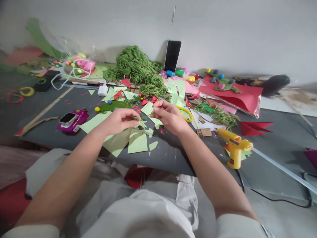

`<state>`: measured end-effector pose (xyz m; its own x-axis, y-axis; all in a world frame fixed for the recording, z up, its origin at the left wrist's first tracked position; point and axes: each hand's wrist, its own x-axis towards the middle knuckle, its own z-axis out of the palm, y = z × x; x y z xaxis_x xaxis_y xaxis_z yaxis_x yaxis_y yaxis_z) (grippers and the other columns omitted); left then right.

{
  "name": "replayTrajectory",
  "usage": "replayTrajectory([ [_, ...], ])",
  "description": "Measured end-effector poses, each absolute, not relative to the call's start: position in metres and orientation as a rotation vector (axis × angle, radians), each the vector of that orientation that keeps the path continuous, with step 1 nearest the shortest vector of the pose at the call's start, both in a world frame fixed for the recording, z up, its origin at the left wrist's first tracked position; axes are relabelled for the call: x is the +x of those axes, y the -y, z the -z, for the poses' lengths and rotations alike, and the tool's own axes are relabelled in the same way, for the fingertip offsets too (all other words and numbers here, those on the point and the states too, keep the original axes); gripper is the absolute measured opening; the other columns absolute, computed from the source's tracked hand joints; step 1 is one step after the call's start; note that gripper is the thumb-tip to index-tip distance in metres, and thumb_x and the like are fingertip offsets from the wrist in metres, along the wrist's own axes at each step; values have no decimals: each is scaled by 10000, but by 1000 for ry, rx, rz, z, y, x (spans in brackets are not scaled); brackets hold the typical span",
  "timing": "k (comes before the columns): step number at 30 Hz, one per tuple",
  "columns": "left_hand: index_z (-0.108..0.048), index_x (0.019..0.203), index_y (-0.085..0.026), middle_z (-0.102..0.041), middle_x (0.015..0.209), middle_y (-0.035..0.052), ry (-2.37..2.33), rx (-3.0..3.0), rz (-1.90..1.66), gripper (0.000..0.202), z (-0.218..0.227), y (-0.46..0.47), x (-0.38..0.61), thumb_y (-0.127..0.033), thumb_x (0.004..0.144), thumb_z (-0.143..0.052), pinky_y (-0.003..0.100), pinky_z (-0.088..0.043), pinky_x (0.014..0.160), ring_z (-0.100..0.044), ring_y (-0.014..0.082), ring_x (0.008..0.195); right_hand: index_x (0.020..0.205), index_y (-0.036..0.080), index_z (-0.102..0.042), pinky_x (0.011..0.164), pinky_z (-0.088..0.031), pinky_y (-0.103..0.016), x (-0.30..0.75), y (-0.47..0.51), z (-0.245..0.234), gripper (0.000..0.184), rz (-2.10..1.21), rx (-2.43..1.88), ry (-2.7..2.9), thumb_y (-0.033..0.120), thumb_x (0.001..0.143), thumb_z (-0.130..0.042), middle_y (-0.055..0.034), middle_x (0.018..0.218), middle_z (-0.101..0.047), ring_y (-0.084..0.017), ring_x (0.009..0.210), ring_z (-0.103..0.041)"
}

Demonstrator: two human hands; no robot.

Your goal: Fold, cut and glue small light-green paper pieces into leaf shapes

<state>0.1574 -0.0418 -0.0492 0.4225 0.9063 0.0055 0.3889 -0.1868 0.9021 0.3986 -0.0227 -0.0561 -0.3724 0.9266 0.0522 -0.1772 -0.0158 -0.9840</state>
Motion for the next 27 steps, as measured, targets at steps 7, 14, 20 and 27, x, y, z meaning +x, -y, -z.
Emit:
replayTrajectory([
  [7, -785, 962, -212, -779, 933, 70, -1125, 1753, -740, 259, 51, 42, 158, -426, 821, -759, 306, -541, 707, -694, 190, 766, 817, 219, -597, 812, -552, -360, 401, 22, 56, 236, -1661, -789, 1238, 260, 676, -781, 20, 779, -581, -129, 705, -604],
  [14, -795, 936, -218, -787, 1031, 75, -1208, 1781, -831, 216, 49, 47, 161, -405, 838, -749, 325, -588, 769, -722, 210, 838, 865, 192, -707, 605, -468, -273, 403, 21, 59, 169, -1632, -1067, 1456, 218, 699, -725, 9, 697, -609, -120, 617, -560],
  [20, -805, 990, -236, -781, 1134, 72, -1214, 2083, -941, 165, 54, 49, 161, -308, 909, -679, 360, -570, 964, -713, 243, 1093, 877, 218, -795, 651, -474, -288, 406, 22, 57, 164, -1403, -1136, 1869, 336, 819, -698, -11, 750, -713, -159, 700, -612],
  [27, -805, 1011, -218, -789, 1139, 65, -1112, 2271, -943, 195, 56, 50, 163, -193, 923, -633, 357, -587, 958, -739, 227, 1071, 832, 174, -768, 608, -448, -291, 397, 27, 60, 341, -1348, -1115, 1838, 505, 758, -796, -36, 800, -707, -138, 659, -567],
])
